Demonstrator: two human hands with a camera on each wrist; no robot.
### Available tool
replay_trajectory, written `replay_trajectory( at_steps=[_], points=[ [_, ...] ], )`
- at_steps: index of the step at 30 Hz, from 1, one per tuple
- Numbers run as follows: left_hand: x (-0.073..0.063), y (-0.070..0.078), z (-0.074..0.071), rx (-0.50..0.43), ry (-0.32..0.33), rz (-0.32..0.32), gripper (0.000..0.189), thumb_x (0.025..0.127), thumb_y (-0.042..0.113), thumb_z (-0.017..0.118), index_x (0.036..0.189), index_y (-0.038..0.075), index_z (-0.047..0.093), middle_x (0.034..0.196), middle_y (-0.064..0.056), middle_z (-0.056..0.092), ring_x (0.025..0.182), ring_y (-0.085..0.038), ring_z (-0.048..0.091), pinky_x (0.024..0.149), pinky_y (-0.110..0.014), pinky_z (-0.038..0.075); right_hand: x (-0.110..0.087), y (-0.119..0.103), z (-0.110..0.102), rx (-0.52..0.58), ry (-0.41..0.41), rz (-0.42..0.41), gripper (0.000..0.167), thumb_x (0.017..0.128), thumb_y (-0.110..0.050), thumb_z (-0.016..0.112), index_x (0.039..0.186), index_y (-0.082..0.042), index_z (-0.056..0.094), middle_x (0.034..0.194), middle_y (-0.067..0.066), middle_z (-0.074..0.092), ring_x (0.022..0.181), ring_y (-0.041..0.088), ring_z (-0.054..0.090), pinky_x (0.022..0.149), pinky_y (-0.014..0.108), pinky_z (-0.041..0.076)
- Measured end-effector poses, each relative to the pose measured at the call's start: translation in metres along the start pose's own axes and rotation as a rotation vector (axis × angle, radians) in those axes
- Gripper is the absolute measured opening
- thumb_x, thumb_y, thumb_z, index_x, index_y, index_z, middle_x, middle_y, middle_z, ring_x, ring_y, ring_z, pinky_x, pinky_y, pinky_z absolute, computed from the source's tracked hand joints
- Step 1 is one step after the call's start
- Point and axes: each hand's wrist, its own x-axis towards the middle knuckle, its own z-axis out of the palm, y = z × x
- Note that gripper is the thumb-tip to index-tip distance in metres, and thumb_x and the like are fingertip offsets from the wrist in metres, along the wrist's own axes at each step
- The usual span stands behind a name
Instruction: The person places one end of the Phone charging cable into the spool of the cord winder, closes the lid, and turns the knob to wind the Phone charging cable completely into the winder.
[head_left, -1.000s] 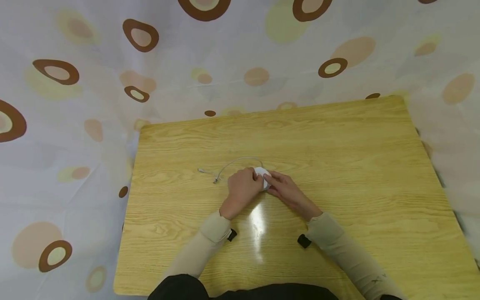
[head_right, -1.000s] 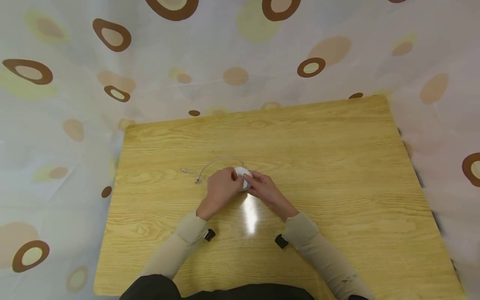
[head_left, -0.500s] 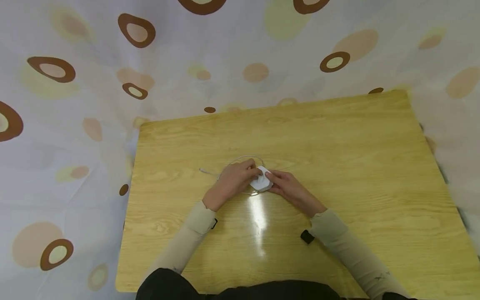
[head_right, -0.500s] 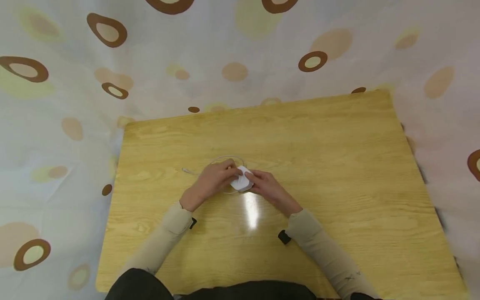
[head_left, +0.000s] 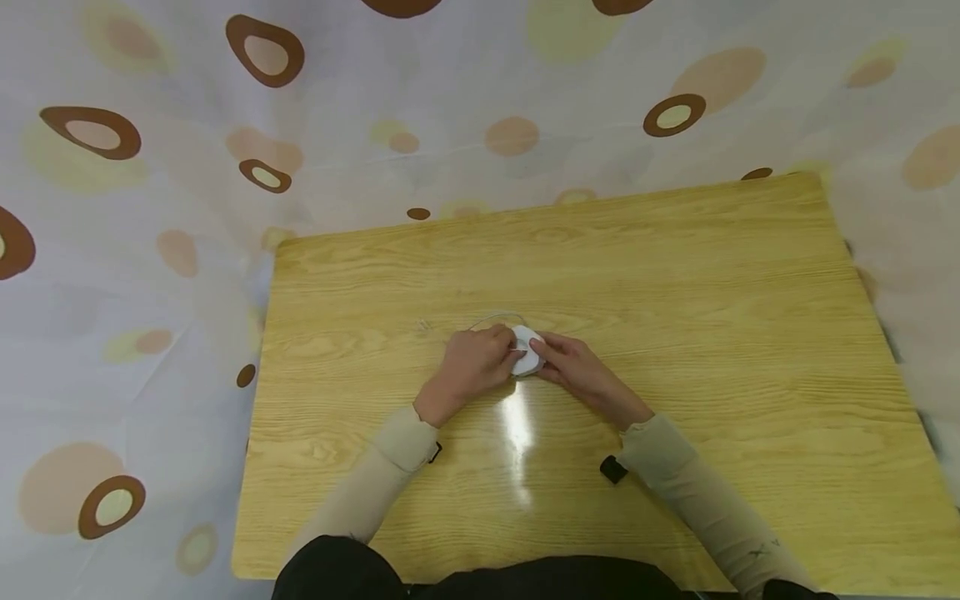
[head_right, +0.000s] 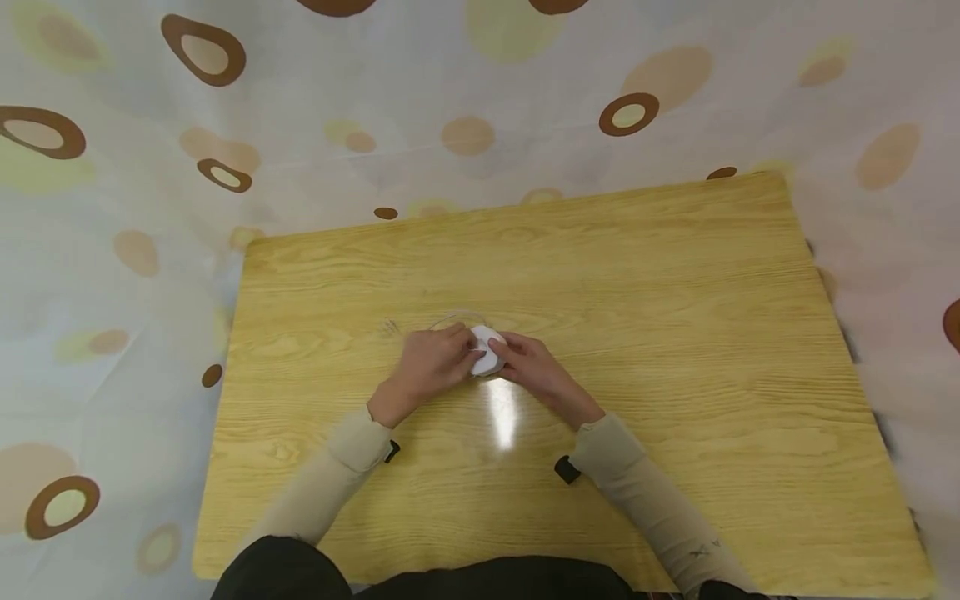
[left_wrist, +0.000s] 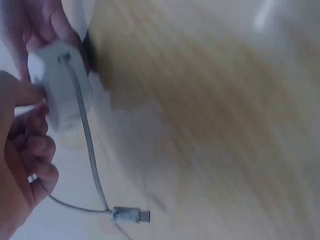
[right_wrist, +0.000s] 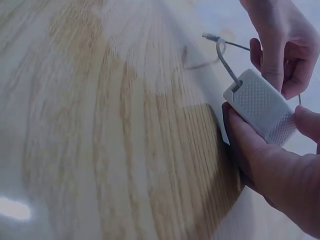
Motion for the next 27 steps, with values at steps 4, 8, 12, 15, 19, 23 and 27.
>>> replay_trajectory(
  at_steps=[4,8,12,15,19,23,27],
  points=[
    [-0.001,0.015,0.008,-0.007,0.023,-0.112,0.027,0.1,0.026,0.069,0.076,0.014,0.063,0.062,0.005,0.062,0.045,-0.004,0.042,0.041,-0.021,0.029,0.001,0.003,0.002,0.038,0.025,-0.008,0.059,0.115,-0.028,0.045,0.164,0.001,0.031,0.167,0.026,0.036,0.132,0.007,0.061,0.102,0.018,0.055],
    [0.003,0.028,0.01,-0.089,-0.008,-0.288,0.035,0.1,0.023,0.063,0.067,0.016,0.052,0.053,0.005,0.05,0.044,-0.006,0.032,0.042,-0.022,0.02,0.002,0.006,0.007,0.056,0.056,-0.018,0.056,0.115,-0.027,0.046,0.162,0.001,0.035,0.166,0.025,0.04,0.129,0.006,0.063,0.101,0.017,0.055],
    [0.008,0.034,0.005,-0.292,-0.073,-0.528,0.035,0.098,0.026,0.057,0.066,0.016,0.048,0.055,0.003,0.046,0.048,-0.009,0.035,0.045,-0.026,0.028,0.003,0.007,0.012,0.048,0.09,-0.033,0.057,0.115,-0.028,0.047,0.163,0.0,0.036,0.165,0.025,0.041,0.136,0.015,0.06,0.103,0.019,0.055],
    [0.01,0.033,0.001,-0.393,-0.098,-0.607,0.033,0.099,0.028,0.057,0.069,0.015,0.057,0.061,0.001,0.055,0.052,-0.011,0.042,0.05,-0.027,0.033,0.002,0.007,0.013,0.043,0.104,-0.033,0.058,0.116,-0.029,0.044,0.164,0.001,0.032,0.167,0.025,0.038,0.148,0.03,0.05,0.107,0.022,0.054],
    [0.007,0.023,-0.001,-0.378,-0.097,-0.481,0.027,0.105,0.031,0.06,0.088,0.013,0.07,0.071,0.0,0.066,0.055,-0.009,0.049,0.049,-0.023,0.035,0.0,0.005,0.01,0.039,0.113,-0.035,0.06,0.116,-0.032,0.043,0.162,0.005,0.033,0.163,0.027,0.043,0.138,0.022,0.06,0.105,0.021,0.055],
    [0.001,0.005,-0.007,-0.326,-0.058,-0.205,0.015,0.107,0.023,0.064,0.11,0.012,0.074,0.087,0.001,0.07,0.062,-0.007,0.054,0.053,-0.02,0.043,-0.007,0.003,0.006,0.07,0.041,-0.073,0.061,0.115,-0.038,0.044,0.157,0.006,0.041,0.152,0.016,0.052,0.123,0.005,0.063,0.104,0.02,0.054],
    [0.0,-0.008,-0.011,-0.23,-0.042,0.017,0.014,0.103,0.017,0.07,0.116,0.015,0.077,0.1,0.001,0.068,0.069,-0.009,0.059,0.061,-0.024,0.052,-0.011,0.003,0.002,0.097,-0.031,-0.097,0.058,0.116,-0.038,0.039,0.155,0.005,0.042,0.149,0.006,0.05,0.129,0.007,0.059,0.107,0.02,0.052]
  ],
)
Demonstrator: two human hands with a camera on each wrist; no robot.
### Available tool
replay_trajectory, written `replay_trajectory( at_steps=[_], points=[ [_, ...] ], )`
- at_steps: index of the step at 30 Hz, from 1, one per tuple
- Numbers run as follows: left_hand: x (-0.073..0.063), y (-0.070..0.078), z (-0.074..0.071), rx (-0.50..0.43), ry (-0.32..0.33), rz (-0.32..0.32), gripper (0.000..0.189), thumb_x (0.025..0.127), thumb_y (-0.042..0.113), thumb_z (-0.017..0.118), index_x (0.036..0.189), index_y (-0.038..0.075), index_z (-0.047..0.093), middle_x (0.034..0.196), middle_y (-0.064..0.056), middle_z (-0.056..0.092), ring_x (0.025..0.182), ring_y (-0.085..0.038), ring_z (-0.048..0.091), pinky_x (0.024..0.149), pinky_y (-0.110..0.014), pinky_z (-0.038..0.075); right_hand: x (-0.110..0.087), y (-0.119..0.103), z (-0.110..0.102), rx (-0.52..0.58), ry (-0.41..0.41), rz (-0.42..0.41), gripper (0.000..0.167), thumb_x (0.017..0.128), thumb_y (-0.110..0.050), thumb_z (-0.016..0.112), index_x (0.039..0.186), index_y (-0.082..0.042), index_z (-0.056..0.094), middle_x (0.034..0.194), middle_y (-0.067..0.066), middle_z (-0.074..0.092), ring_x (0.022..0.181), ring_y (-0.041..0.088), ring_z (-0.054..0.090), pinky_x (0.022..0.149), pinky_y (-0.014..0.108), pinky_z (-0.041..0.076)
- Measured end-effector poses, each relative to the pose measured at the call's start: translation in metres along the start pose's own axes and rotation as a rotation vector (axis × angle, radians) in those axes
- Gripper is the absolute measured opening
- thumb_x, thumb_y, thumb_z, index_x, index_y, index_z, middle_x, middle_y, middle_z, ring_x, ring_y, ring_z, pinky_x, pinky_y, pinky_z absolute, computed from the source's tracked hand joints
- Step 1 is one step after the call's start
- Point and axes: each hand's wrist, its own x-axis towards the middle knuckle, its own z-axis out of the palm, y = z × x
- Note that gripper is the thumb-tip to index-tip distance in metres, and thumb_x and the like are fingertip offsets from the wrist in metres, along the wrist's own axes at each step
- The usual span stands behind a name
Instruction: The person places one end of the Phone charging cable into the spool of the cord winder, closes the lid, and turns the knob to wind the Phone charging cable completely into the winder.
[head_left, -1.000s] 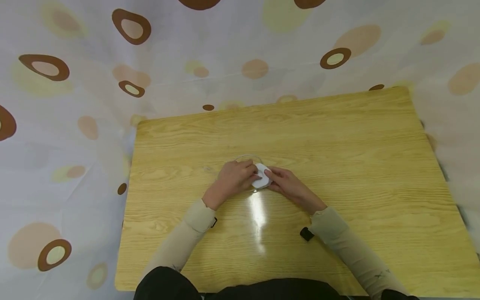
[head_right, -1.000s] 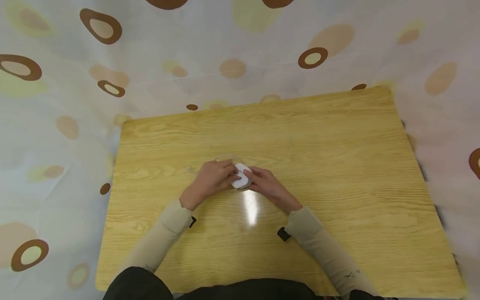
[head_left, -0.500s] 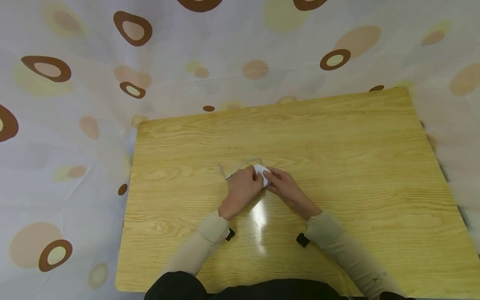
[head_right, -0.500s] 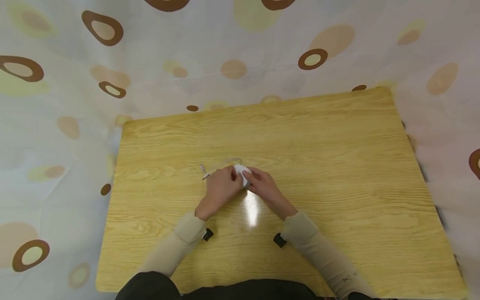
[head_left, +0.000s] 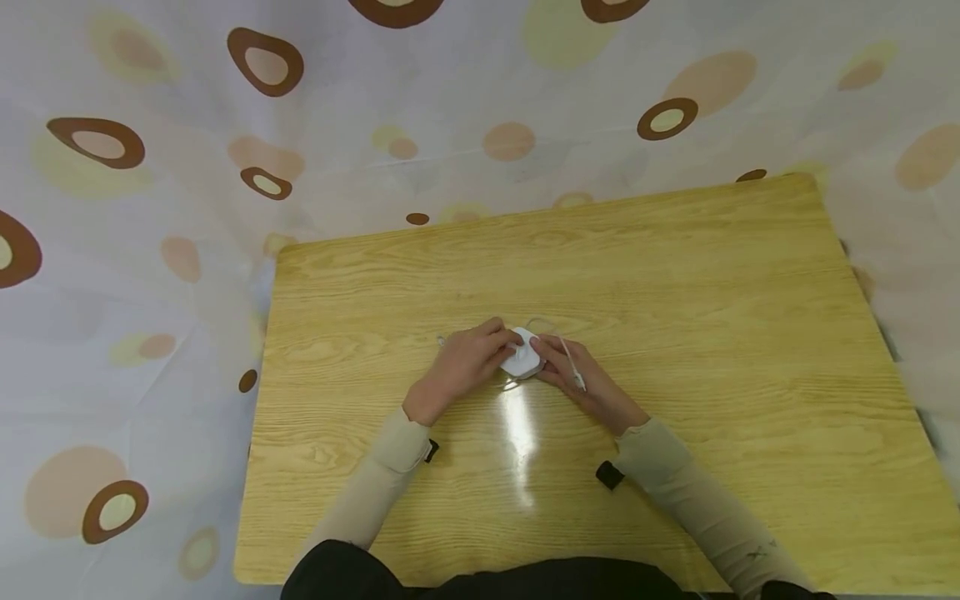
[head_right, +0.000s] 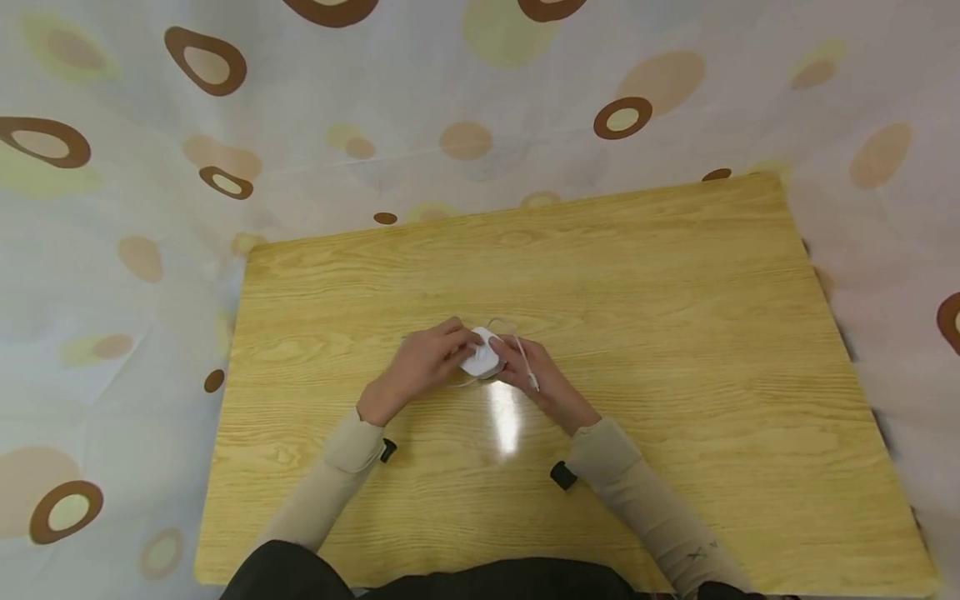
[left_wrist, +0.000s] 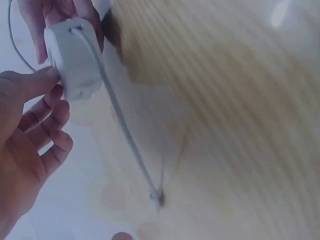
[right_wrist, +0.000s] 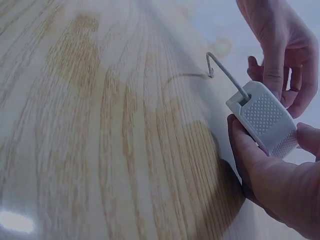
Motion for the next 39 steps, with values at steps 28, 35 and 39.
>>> replay_trajectory(
  at_steps=[28,35,39],
  points=[
    [0.005,0.007,0.006,0.271,-0.066,0.036,0.026,0.105,0.036,0.066,0.09,0.015,0.07,0.08,0.005,0.071,0.056,-0.008,0.05,0.055,-0.028,0.045,0.007,0.005,0.002,-0.042,0.1,0.093,0.062,0.114,-0.038,0.048,0.159,0.002,0.04,0.153,0.023,0.053,0.112,0.003,0.071,0.096,0.021,0.059],
    [0.008,0.025,0.018,0.278,0.01,-0.12,0.029,0.104,0.027,0.063,0.077,0.016,0.061,0.058,0.005,0.06,0.046,-0.007,0.037,0.045,-0.026,0.029,0.007,0.004,0.005,-0.018,0.092,0.073,0.064,0.115,-0.038,0.045,0.162,0.002,0.033,0.163,0.027,0.041,0.114,-0.001,0.068,0.099,0.019,0.057],
    [0.012,0.036,0.02,0.119,-0.012,-0.384,0.03,0.101,0.025,0.059,0.072,0.016,0.056,0.055,0.003,0.054,0.045,-0.008,0.037,0.043,-0.026,0.028,0.008,0.006,0.009,0.006,0.102,0.056,0.062,0.115,-0.035,0.044,0.164,0.001,0.032,0.165,0.027,0.039,0.115,-0.003,0.067,0.101,0.02,0.056]
  ],
)
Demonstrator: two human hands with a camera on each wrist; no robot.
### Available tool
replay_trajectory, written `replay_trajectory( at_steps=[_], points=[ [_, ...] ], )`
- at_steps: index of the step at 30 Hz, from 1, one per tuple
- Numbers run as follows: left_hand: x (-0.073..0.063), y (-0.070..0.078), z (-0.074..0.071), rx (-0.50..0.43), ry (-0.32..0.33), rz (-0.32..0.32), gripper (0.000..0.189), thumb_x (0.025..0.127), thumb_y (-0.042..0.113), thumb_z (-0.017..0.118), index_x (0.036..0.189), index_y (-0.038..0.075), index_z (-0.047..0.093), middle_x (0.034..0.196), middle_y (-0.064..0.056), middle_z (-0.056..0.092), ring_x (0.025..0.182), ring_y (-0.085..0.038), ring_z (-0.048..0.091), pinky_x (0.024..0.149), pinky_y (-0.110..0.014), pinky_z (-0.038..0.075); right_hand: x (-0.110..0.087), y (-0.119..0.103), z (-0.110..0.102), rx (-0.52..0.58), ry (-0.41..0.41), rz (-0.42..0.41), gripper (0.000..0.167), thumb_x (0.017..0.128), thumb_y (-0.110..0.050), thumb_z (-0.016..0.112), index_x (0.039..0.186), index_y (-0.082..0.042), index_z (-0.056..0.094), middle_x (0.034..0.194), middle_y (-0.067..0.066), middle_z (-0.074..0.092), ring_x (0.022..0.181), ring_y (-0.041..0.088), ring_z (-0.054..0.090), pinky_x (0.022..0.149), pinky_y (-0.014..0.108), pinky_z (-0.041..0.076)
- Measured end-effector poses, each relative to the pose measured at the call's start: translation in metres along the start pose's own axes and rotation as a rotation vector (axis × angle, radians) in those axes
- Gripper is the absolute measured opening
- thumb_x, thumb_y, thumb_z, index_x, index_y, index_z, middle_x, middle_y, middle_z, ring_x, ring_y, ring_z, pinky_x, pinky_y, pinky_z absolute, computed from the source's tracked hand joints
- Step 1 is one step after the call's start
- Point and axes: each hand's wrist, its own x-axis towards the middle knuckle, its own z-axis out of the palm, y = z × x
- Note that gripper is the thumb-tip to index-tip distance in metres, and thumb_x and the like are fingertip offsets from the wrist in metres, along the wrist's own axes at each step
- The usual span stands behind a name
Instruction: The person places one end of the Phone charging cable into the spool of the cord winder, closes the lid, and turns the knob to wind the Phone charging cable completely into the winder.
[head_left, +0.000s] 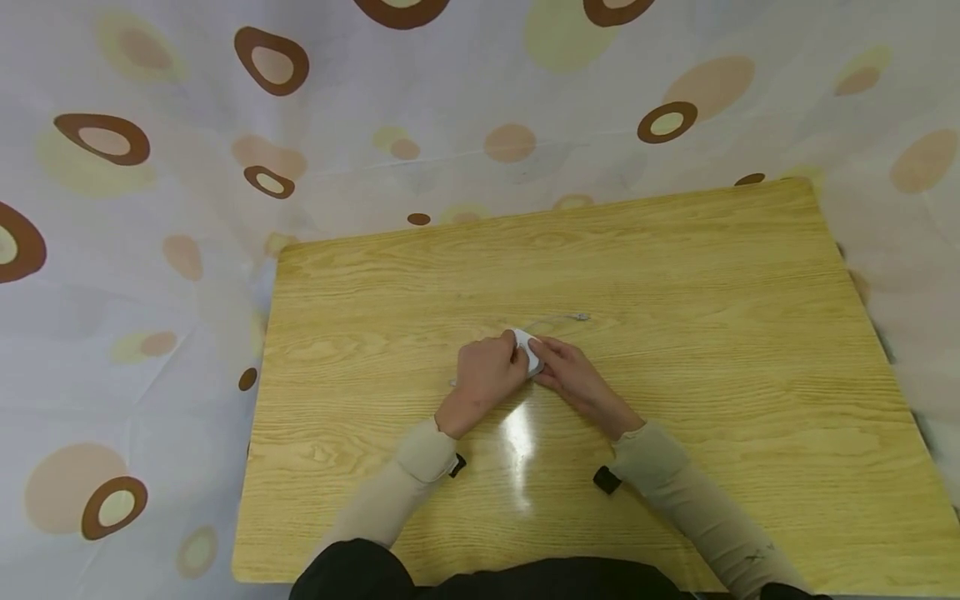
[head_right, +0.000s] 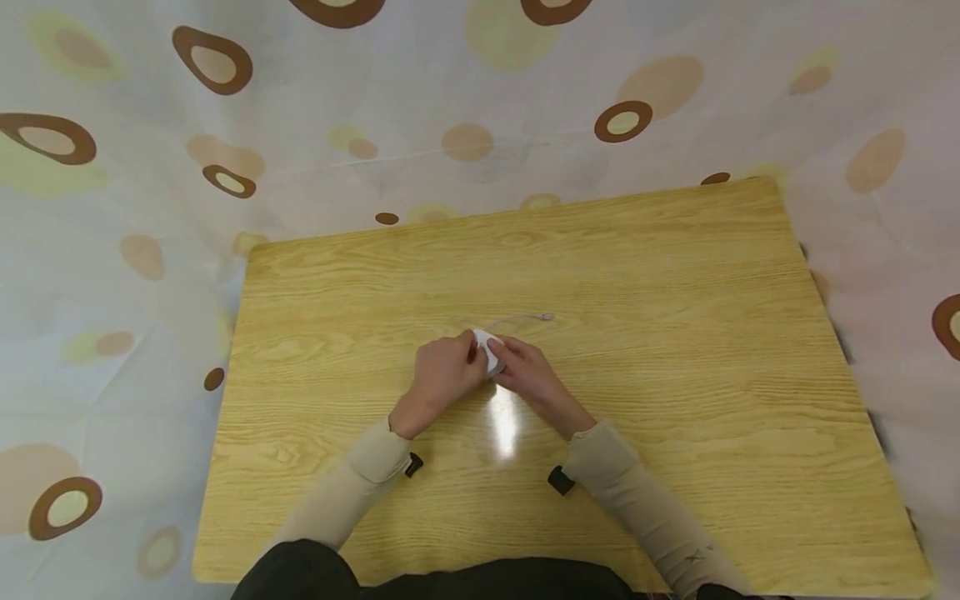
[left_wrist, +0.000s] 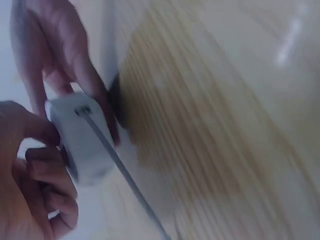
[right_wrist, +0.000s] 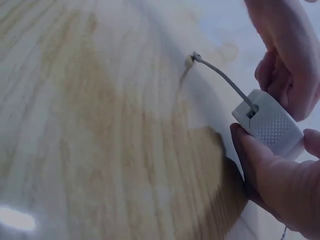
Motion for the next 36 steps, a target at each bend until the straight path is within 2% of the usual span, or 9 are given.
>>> replay_trajectory(
  at_steps=[3,6,9,11,17,22,31,34,36],
  points=[
    [0.002,0.005,-0.003,-0.145,-0.055,-0.182,0.029,0.098,0.027,0.058,0.071,0.016,0.057,0.058,0.003,0.054,0.047,-0.01,0.043,0.045,-0.027,0.032,0.0,0.001,0.002,-0.003,0.012,-0.005,0.061,0.115,-0.035,0.043,0.164,-0.001,0.032,0.164,0.027,0.041,0.115,-0.001,0.069,0.103,0.023,0.057],
    [0.004,0.002,-0.008,-0.24,-0.095,-0.208,0.028,0.099,0.029,0.058,0.075,0.014,0.064,0.062,0.002,0.059,0.052,-0.011,0.048,0.048,-0.028,0.035,0.0,0.002,0.003,0.001,0.029,-0.008,0.06,0.115,-0.035,0.043,0.164,-0.001,0.032,0.162,0.029,0.042,0.113,0.002,0.07,0.102,0.026,0.058],
    [0.004,-0.011,-0.013,-0.278,-0.114,-0.107,0.026,0.105,0.03,0.059,0.089,0.013,0.071,0.069,0.003,0.063,0.055,-0.01,0.049,0.05,-0.025,0.037,0.0,0.001,0.002,0.009,0.031,-0.01,0.062,0.115,-0.035,0.043,0.164,0.002,0.031,0.162,0.031,0.042,0.116,0.005,0.071,0.101,0.025,0.058],
    [0.004,-0.022,-0.016,-0.264,-0.108,0.015,0.02,0.107,0.028,0.061,0.101,0.014,0.075,0.078,0.003,0.066,0.06,-0.008,0.051,0.053,-0.023,0.04,0.001,0.001,0.001,0.004,0.029,-0.003,0.063,0.115,-0.036,0.043,0.163,0.003,0.031,0.161,0.033,0.042,0.118,0.008,0.071,0.099,0.025,0.059],
    [0.008,-0.043,-0.023,-0.084,-0.057,0.385,0.017,0.102,0.024,0.071,0.117,0.02,0.078,0.108,0.002,0.067,0.079,-0.01,0.066,0.071,-0.026,0.057,0.002,0.0,-0.003,-0.031,0.015,0.006,0.064,0.116,-0.036,0.042,0.164,0.004,0.029,0.161,0.033,0.041,0.133,0.021,0.065,0.102,0.025,0.058],
    [0.012,-0.043,-0.025,0.057,-0.036,0.468,0.02,0.098,0.034,0.075,0.115,0.024,0.08,0.105,0.005,0.068,0.08,-0.008,0.065,0.07,-0.026,0.053,0.002,0.001,-0.003,-0.034,0.009,-0.006,0.063,0.116,-0.034,0.042,0.163,0.005,0.029,0.161,0.034,0.041,0.131,0.019,0.066,0.102,0.025,0.057],
    [0.007,-0.035,-0.006,0.181,0.118,0.451,0.026,0.102,0.038,0.07,0.089,0.016,0.076,0.08,0.005,0.069,0.059,-0.007,0.057,0.058,-0.028,0.04,-0.001,0.001,0.001,-0.015,0.017,-0.005,0.062,0.116,-0.033,0.043,0.164,0.004,0.029,0.163,0.032,0.04,0.121,0.008,0.069,0.099,0.022,0.058],
    [0.001,-0.025,0.002,0.172,0.182,0.368,0.027,0.1,0.029,0.069,0.077,0.015,0.069,0.068,0.004,0.065,0.051,-0.008,0.048,0.052,-0.026,0.032,-0.002,0.002,0.002,-0.011,0.016,-0.011,0.062,0.116,-0.034,0.043,0.164,0.002,0.03,0.164,0.029,0.04,0.119,0.006,0.069,0.1,0.022,0.058],
    [-0.002,-0.017,0.006,0.106,0.176,0.26,0.032,0.099,0.024,0.066,0.069,0.016,0.061,0.06,0.004,0.059,0.047,-0.008,0.04,0.048,-0.024,0.027,-0.002,0.003,0.003,-0.009,0.027,-0.005,0.062,0.115,-0.035,0.044,0.164,0.0,0.031,0.163,0.028,0.042,0.117,0.003,0.069,0.099,0.022,0.058]
  ],
)
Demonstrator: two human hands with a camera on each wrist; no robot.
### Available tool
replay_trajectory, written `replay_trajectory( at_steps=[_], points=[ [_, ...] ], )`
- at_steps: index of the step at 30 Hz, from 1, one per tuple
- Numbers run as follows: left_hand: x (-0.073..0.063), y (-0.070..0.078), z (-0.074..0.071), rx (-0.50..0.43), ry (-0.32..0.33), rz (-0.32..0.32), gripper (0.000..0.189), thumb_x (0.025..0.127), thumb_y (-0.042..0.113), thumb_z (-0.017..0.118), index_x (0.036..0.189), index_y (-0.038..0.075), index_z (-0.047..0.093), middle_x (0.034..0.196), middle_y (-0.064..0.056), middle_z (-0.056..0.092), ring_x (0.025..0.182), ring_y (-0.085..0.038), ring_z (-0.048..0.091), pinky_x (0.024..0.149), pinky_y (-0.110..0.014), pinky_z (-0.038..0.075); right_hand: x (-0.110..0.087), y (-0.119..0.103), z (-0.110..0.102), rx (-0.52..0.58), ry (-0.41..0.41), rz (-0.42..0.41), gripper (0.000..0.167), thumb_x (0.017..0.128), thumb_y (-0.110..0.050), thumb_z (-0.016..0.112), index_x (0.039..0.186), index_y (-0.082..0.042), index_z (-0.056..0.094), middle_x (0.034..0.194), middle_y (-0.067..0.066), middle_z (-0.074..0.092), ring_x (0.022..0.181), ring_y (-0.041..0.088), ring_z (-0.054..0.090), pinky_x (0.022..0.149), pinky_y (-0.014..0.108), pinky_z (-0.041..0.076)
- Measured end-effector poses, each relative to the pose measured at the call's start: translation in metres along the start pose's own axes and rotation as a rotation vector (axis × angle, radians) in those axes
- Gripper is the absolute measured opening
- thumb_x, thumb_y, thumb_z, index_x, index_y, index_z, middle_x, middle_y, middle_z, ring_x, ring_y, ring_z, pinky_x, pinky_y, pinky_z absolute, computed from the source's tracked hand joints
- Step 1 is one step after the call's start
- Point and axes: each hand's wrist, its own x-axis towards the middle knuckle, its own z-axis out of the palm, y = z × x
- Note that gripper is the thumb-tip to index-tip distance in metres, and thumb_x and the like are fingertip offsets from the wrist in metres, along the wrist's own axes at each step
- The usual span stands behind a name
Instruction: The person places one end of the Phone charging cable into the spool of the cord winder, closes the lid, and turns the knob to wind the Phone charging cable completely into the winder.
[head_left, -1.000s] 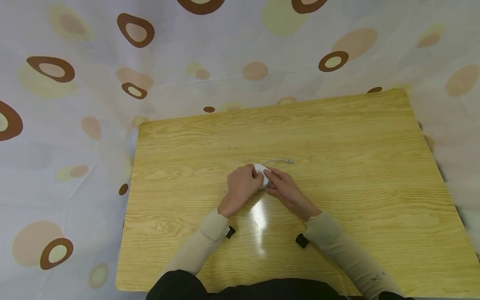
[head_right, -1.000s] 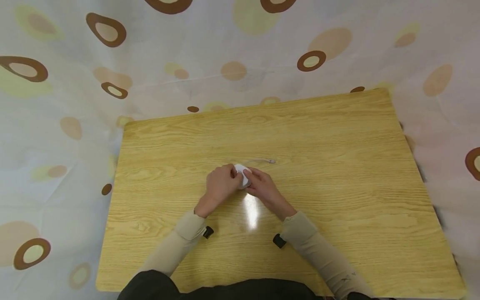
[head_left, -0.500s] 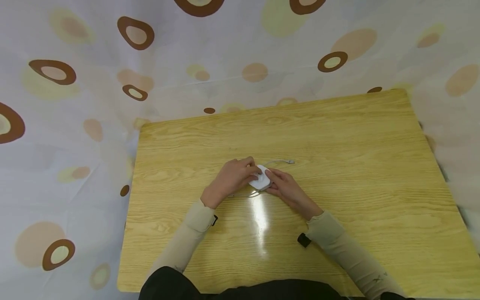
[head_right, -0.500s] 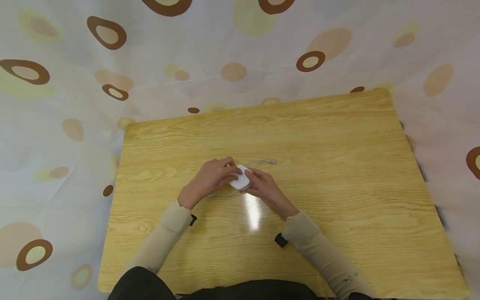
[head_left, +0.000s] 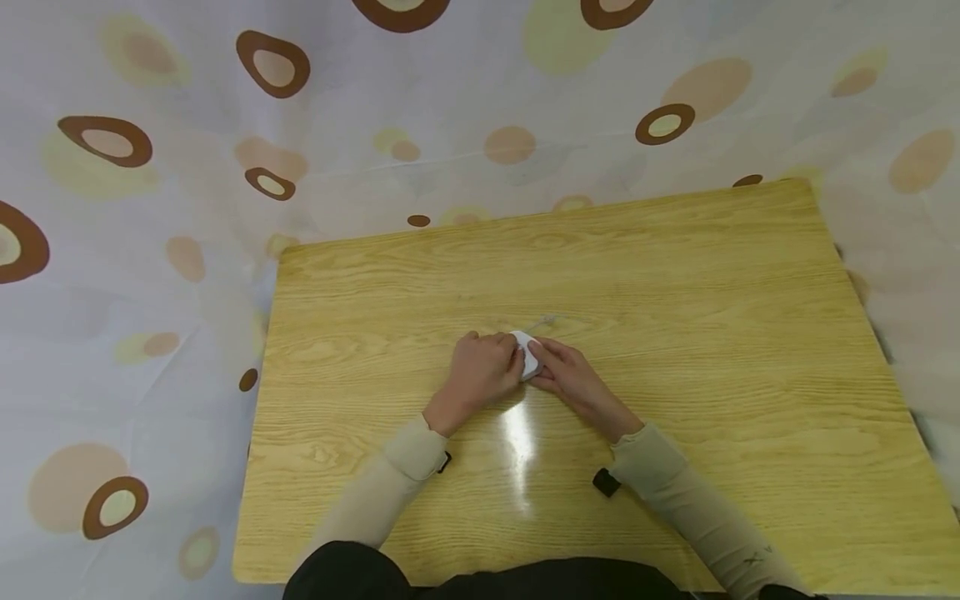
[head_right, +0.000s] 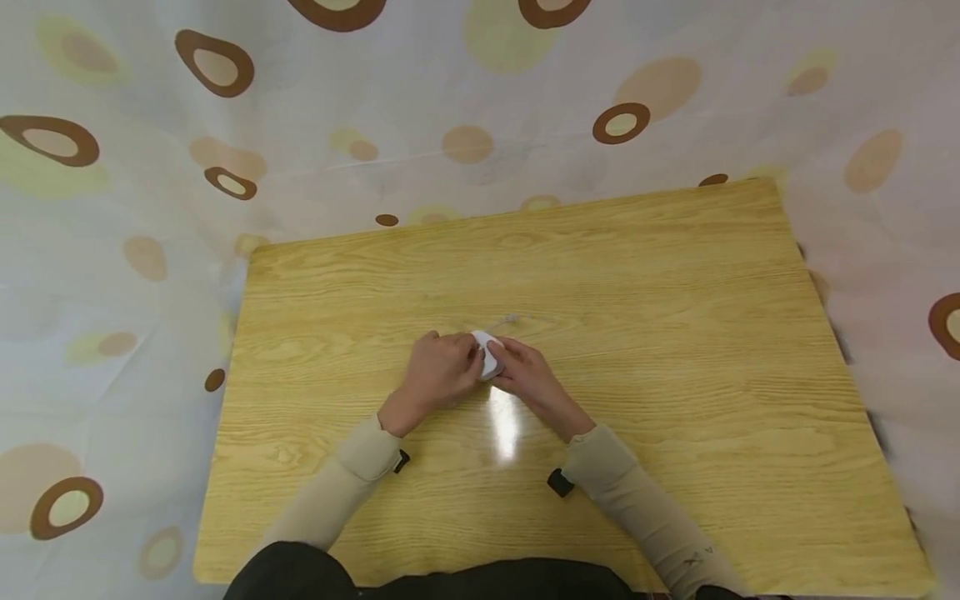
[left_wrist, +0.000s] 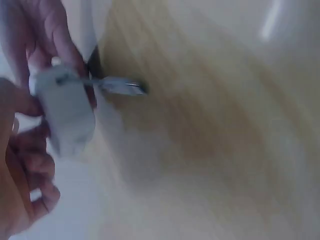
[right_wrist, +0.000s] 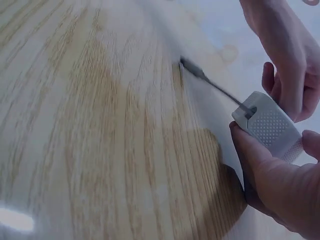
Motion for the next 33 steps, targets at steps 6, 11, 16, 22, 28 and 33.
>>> replay_trajectory(
  at_steps=[6,11,16,22,28,33],
  points=[
    [0.001,0.012,-0.007,-0.296,-0.17,-0.369,0.037,0.102,0.027,0.056,0.066,0.017,0.053,0.054,0.005,0.047,0.045,-0.007,0.035,0.043,-0.024,0.028,0.001,0.001,0.005,0.0,0.018,0.019,0.061,0.115,-0.035,0.045,0.164,-0.001,0.032,0.163,0.028,0.042,0.122,0.008,0.069,0.101,0.023,0.057],
    [0.001,-0.005,-0.017,-0.323,-0.22,-0.253,0.026,0.108,0.028,0.057,0.091,0.014,0.071,0.069,0.004,0.059,0.053,-0.007,0.045,0.048,-0.023,0.036,0.002,0.0,0.004,-0.007,0.031,0.01,0.06,0.115,-0.034,0.044,0.163,0.001,0.034,0.16,0.03,0.045,0.121,0.012,0.07,0.1,0.025,0.058],
    [-0.003,-0.024,-0.024,-0.234,-0.141,0.044,0.013,0.104,0.02,0.07,0.115,0.017,0.076,0.1,0.002,0.066,0.064,-0.009,0.054,0.06,-0.024,0.05,0.003,0.001,0.003,-0.028,0.026,0.018,0.061,0.115,-0.035,0.044,0.163,0.002,0.034,0.158,0.032,0.046,0.114,0.007,0.071,0.099,0.025,0.059],
    [-0.005,-0.03,-0.021,-0.152,-0.112,0.201,0.013,0.1,0.02,0.075,0.113,0.021,0.077,0.107,0.003,0.065,0.067,-0.009,0.056,0.064,-0.025,0.054,-0.001,0.001,0.0,-0.056,0.011,0.041,0.06,0.115,-0.036,0.044,0.163,0.0,0.035,0.158,0.031,0.047,0.117,0.01,0.071,0.099,0.025,0.059],
    [-0.003,-0.03,-0.024,-0.129,-0.115,0.229,0.013,0.098,0.021,0.077,0.11,0.022,0.079,0.101,0.003,0.066,0.07,-0.008,0.056,0.066,-0.025,0.052,-0.003,-0.001,0.002,-0.072,0.013,0.039,0.061,0.115,-0.037,0.046,0.163,-0.001,0.034,0.158,0.031,0.047,0.117,0.01,0.07,0.099,0.023,0.059],
    [-0.004,-0.032,-0.026,-0.067,-0.111,0.221,0.014,0.096,0.029,0.078,0.108,0.024,0.08,0.093,0.005,0.065,0.067,-0.006,0.051,0.064,-0.025,0.042,-0.003,-0.002,0.007,-0.074,0.018,0.042,0.062,0.114,-0.036,0.046,0.163,0.001,0.034,0.156,0.032,0.048,0.11,0.005,0.07,0.097,0.021,0.059]
  ],
)
